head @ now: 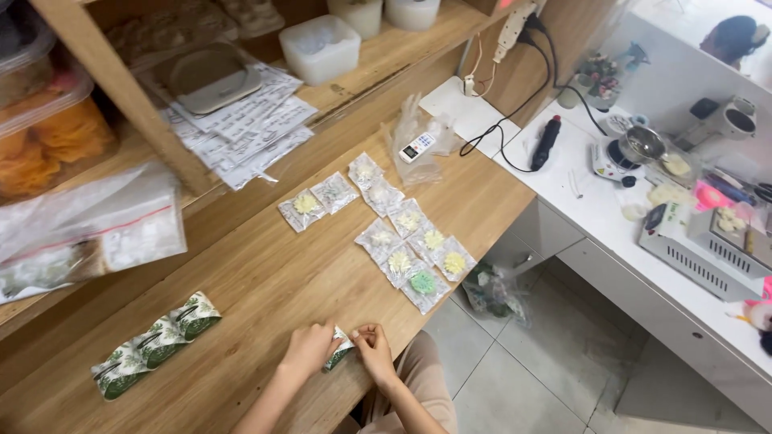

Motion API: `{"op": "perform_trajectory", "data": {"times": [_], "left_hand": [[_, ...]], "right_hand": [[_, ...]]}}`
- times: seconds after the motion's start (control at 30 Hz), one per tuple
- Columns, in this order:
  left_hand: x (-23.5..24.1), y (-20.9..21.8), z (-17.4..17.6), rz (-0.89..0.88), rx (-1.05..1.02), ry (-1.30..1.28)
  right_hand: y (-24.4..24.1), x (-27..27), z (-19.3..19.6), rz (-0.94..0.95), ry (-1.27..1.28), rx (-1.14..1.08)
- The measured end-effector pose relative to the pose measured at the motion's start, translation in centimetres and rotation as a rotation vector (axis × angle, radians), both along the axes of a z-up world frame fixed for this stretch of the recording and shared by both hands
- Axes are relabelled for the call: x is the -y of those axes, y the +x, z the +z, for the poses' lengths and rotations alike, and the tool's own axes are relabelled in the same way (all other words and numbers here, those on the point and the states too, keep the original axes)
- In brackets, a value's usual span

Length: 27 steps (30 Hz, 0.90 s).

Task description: Packaging small packets into decorative paper boxes.

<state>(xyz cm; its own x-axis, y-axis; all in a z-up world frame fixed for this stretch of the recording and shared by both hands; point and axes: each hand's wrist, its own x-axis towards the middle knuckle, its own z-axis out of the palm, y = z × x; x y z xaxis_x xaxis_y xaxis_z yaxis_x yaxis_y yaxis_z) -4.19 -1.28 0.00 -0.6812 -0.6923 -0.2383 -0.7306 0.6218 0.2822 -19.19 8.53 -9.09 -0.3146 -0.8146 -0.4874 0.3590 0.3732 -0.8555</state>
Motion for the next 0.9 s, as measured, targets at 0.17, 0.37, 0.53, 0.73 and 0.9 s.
{"op": "perform_trajectory", "data": {"times": [0.17,0.37,0.53,0.73,0.9], "left_hand": [[-0.9,-0.1,4.2,0.226,0.0,0.208],[-1.1,2.7,-1.3,0.428,-0.171,0.419],[-0.9,3.1,-6.6,0.471,-0.332,0.6],[-2.4,0.2,-10.1,0.558,-0.402,0.912],[-4.7,-5.0,-10.5,0.702,-0.582,1.019]], "right_hand": [[-2.4,-1.5,0.1,0.023,0.038,0.028],[-4.8,-3.0,0.8,0.045,0.056,0.059],[-6.6,-4.2,0.3,0.084,0.032,0.084],[-10.7,-4.4,3.4,0.214,0.008,0.139],[-14.9,-4.3,5.3,0.216,0.003,0.095]]}}
